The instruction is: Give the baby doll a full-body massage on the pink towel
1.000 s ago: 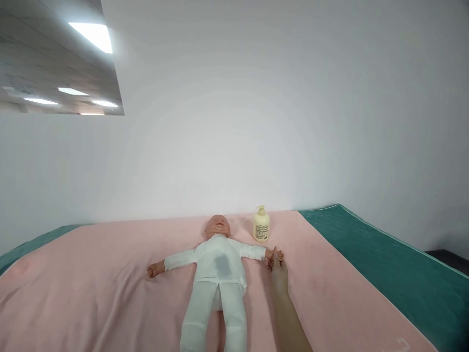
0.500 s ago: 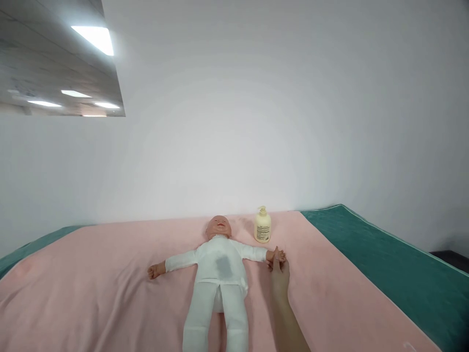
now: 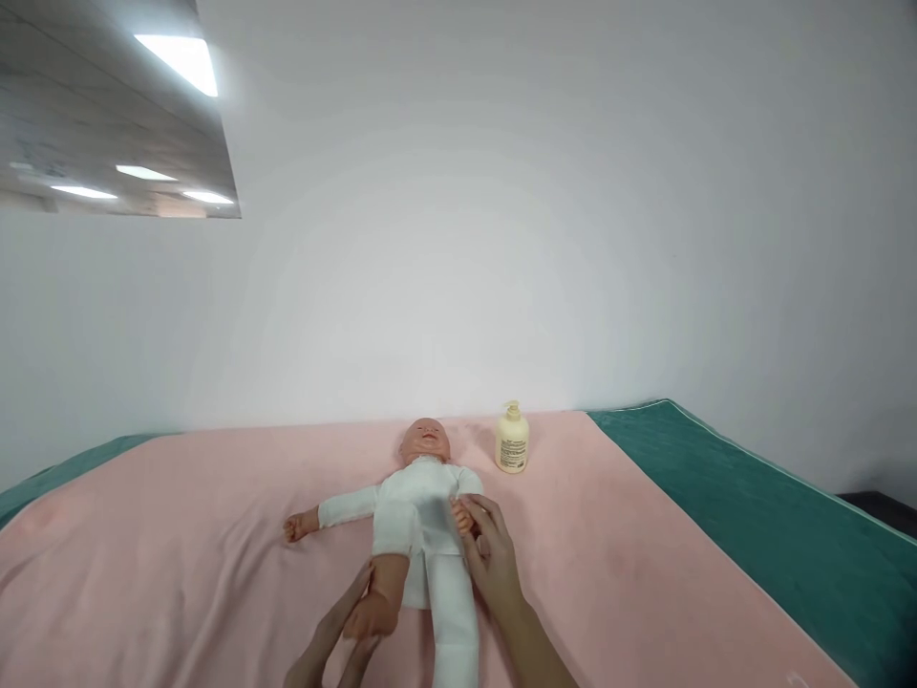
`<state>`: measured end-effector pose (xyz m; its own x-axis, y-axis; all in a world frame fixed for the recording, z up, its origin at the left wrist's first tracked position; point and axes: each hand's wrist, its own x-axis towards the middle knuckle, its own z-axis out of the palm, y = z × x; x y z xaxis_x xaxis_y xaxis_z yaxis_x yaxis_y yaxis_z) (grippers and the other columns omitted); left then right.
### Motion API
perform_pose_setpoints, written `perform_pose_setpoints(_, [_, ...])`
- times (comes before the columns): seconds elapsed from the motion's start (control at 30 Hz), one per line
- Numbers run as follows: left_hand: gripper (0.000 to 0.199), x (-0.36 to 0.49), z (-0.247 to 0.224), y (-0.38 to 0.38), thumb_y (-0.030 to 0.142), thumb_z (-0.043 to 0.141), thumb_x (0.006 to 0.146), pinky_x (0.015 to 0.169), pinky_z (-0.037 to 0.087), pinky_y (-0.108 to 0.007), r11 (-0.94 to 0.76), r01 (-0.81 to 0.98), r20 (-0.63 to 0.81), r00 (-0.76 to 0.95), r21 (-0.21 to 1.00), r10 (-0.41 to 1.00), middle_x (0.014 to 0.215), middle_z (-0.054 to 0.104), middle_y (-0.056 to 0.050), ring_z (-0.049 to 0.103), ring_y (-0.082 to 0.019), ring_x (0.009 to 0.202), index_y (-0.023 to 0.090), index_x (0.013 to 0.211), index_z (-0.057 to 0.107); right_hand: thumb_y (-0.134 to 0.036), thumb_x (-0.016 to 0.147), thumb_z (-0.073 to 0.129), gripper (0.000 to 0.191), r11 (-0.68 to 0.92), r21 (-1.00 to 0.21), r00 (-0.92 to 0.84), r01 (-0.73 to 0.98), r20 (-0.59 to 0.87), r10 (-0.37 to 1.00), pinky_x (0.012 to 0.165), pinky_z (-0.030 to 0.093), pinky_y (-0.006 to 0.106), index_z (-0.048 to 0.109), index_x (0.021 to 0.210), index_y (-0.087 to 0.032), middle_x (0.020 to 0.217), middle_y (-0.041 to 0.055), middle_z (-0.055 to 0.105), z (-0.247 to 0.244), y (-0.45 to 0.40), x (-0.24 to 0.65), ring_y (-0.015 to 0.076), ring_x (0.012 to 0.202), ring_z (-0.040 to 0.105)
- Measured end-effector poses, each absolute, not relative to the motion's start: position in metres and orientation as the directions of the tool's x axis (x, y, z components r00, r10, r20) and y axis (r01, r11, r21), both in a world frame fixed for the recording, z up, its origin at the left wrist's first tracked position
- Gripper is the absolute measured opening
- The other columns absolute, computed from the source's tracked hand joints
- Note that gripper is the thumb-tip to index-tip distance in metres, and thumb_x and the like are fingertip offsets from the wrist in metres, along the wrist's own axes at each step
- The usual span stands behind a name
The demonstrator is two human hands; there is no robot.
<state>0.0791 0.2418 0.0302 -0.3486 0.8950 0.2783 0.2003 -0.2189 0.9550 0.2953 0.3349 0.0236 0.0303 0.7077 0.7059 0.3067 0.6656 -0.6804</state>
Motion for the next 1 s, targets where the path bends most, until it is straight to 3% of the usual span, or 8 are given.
perform_pose_setpoints(0.17, [0.052, 0.088, 0.036, 0.281, 0.047, 0.062, 0.078, 0.104, 0.043, -0.041, -0.21, 0.215, 0.261, -0.245, 0.954, 0.934, 0.127, 0.063, -0.005, 0.051, -0.028, 0.124, 0.022, 0.123, 0.061, -0.017, 0.092, 0.045, 0.04, 0.73, -0.569, -0.15, 0.378, 0.741, 0.655, 0.092, 0.052, 0.037, 0.057, 0.126, -0.033, 0.122, 0.008, 0.054, 0.018, 0.342, 0.295, 0.0214, 0.111, 0.056])
perform_pose_setpoints(0.43, [0.05, 0.096, 0.038, 0.295, 0.045, 0.06, 0.081, 0.104, 0.043, -0.04, -0.266, 0.226, 0.312, -0.2, 0.937, 0.929, 0.131, 0.059, -0.005, 0.049, -0.026, 0.127, 0.022, 0.126, 0.058, -0.015, 0.09, 0.046, 0.041, 0.724, -0.595, -0.18, 0.349, 0.715, 0.675, 0.094, 0.05, 0.036, 0.058, 0.126, -0.032, 0.121, 0.0082, 0.052, 0.017, 0.345, 0.295, 0.021, 0.113, 0.053])
perform_pose_setpoints(0.53, [0.049, 0.087, 0.035, 0.28, 0.04, 0.062, 0.081, 0.101, 0.047, -0.037, -0.348, 0.303, 0.405, -0.151, 0.887, 0.902, 0.132, 0.059, -0.004, 0.051, -0.026, 0.125, 0.025, 0.127, 0.057, -0.021, 0.091, 0.049, 0.035, 0.679, -0.67, -0.085, 0.301, 0.69, 0.719, 0.092, 0.051, 0.035, 0.06, 0.123, -0.031, 0.119, 0.0083, 0.054, 0.019, 0.343, 0.295, 0.0216, 0.112, 0.054])
perform_pose_setpoints(0.63, [0.047, 0.074, 0.03, 0.261, 0.036, 0.066, 0.078, 0.096, 0.052, -0.034, -0.505, 0.418, 0.583, -0.077, 0.755, 0.809, 0.13, 0.06, -0.003, 0.055, -0.027, 0.121, 0.029, 0.123, 0.06, -0.029, 0.089, 0.054, 0.031, 0.606, -0.763, 0.091, 0.224, 0.636, 0.767, 0.083, 0.053, 0.033, 0.062, 0.118, -0.028, 0.117, 0.0087, 0.056, 0.021, 0.342, 0.298, 0.0227, 0.107, 0.056])
perform_pose_setpoints(0.73, [0.033, 0.064, 0.023, 0.254, 0.044, 0.065, 0.076, 0.084, 0.058, -0.034, -0.579, 0.492, 0.685, -0.049, 0.65, 0.727, 0.111, 0.071, -0.001, 0.064, -0.027, 0.108, 0.035, 0.108, 0.068, -0.037, 0.085, 0.06, 0.033, 0.519, -0.847, 0.305, 0.116, 0.527, 0.793, 0.073, 0.052, 0.031, 0.062, 0.116, -0.024, 0.114, 0.0094, 0.059, 0.025, 0.343, 0.302, 0.0209, 0.092, 0.06])
perform_pose_setpoints(0.87, [0.024, 0.061, 0.022, 0.259, 0.057, 0.063, 0.072, 0.065, 0.059, -0.035, -0.588, 0.529, 0.716, -0.056, 0.612, 0.696, 0.085, 0.073, -0.001, 0.068, -0.029, 0.097, 0.037, 0.081, 0.072, -0.047, 0.082, 0.063, 0.044, 0.424, -0.9, 0.429, -0.098, 0.346, 0.834, 0.066, 0.05, 0.028, 0.058, 0.117, -0.021, 0.115, 0.0102, 0.062, 0.029, 0.346, 0.311, 0.0174, 0.08, 0.06])
perform_pose_setpoints(1.0, [0.037, 0.071, 0.029, 0.244, 0.05, 0.043, 0.091, 0.077, 0.055, -0.039, -0.543, 0.577, 0.713, -0.102, 0.61, 0.693, 0.105, 0.068, -0.005, 0.063, -0.025, 0.104, 0.025, 0.1, 0.068, -0.052, 0.078, 0.067, 0.05, 0.365, -0.904, 0.561, -0.225, 0.186, 0.807, 0.066, 0.048, 0.026, 0.058, 0.118, -0.023, 0.115, 0.0061, 0.062, 0.024, 0.355, 0.326, 0.0153, 0.079, 0.059])
